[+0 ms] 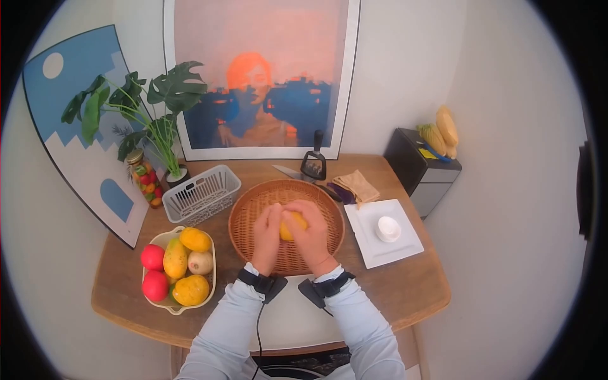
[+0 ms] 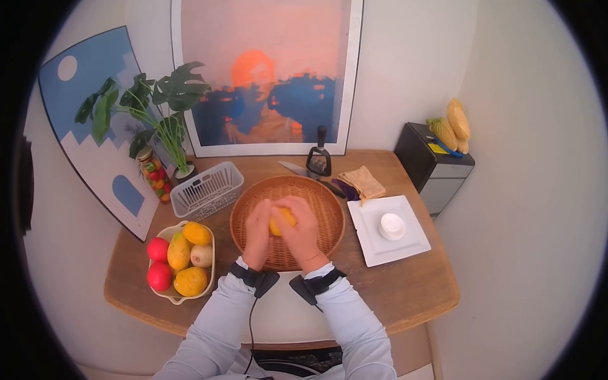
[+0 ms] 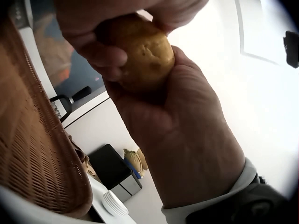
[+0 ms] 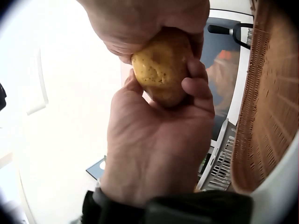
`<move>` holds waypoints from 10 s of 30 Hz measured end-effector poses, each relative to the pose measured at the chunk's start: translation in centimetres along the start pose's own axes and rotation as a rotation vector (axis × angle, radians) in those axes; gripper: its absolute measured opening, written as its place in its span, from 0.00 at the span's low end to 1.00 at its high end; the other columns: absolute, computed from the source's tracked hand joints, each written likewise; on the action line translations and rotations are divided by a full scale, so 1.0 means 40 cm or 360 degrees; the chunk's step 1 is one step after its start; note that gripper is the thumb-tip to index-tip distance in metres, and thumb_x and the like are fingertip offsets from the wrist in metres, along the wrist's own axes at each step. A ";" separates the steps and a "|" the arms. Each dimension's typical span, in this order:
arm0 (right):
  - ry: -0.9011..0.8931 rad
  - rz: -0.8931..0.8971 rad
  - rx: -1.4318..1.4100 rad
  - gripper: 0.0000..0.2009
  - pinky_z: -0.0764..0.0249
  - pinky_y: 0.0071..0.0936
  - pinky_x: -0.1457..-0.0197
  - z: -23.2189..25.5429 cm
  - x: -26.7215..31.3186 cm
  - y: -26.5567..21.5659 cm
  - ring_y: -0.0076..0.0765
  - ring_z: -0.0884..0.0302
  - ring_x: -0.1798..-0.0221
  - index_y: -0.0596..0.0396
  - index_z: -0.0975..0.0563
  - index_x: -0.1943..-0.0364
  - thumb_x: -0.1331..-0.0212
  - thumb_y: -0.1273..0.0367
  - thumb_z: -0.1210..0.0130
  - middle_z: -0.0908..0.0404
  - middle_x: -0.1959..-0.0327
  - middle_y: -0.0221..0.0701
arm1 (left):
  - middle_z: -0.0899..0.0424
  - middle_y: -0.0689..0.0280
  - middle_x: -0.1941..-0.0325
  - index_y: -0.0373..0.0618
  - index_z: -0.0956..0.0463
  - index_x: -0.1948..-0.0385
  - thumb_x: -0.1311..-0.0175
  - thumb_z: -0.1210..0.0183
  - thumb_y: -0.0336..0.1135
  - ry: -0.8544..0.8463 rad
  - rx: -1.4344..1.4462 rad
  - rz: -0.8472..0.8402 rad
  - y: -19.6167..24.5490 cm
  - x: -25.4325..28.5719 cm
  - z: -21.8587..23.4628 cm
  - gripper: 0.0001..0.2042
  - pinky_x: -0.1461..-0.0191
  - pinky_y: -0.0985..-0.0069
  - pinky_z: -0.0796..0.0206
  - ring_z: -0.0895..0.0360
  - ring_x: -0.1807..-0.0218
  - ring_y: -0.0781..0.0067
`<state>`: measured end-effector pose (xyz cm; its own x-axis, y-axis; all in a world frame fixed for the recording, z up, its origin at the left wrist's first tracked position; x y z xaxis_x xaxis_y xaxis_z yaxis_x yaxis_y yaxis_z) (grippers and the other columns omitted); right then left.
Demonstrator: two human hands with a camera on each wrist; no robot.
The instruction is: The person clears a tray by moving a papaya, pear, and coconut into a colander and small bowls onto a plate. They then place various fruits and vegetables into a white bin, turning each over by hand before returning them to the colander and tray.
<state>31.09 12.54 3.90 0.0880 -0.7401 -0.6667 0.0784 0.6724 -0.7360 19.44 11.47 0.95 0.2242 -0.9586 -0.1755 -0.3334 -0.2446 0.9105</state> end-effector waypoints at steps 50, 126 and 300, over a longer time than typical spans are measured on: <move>-0.0063 0.0044 0.0294 0.13 0.25 0.34 0.52 -0.003 0.002 -0.018 0.47 0.20 0.57 0.58 0.22 0.54 0.36 0.65 0.43 0.20 0.59 0.43 | 0.22 0.67 0.62 0.44 0.26 0.54 0.27 0.47 0.47 0.0000 0.0221 0.0275 0.017 0.007 0.017 0.15 0.77 0.84 0.32 0.22 0.68 0.79; 0.0068 -0.0718 0.0098 0.20 0.24 0.41 0.53 0.038 0.077 0.023 0.57 0.19 0.58 0.60 0.22 0.52 0.32 0.55 0.47 0.18 0.61 0.49 | 0.20 0.66 0.72 0.38 0.21 0.64 0.28 0.44 0.49 0.0094 -0.0767 -0.0256 -0.002 0.032 -0.009 0.19 0.75 0.79 0.35 0.25 0.74 0.77; -0.1959 -0.0484 0.0985 0.24 0.22 0.41 0.48 0.086 0.364 0.036 0.53 0.18 0.51 0.60 0.20 0.55 0.59 0.66 0.27 0.16 0.55 0.44 | 0.15 0.49 0.61 0.33 0.20 0.56 0.44 0.32 0.43 -0.1978 -0.2162 0.0518 -0.084 0.276 -0.030 0.21 0.50 0.65 0.28 0.18 0.57 0.51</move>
<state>35.89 2.78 -6.47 0.7628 -0.5871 0.2711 0.6400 0.6254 -0.4464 24.14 1.90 -3.58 -0.6084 -0.6351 0.4759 0.7834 -0.3846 0.4883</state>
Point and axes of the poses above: each hand's wrist, its own x-axis away from the middle knuckle, its own z-axis out of the back of the hand, y = z × x, the point moved 4 cm from there along -x, towards the middle knuckle
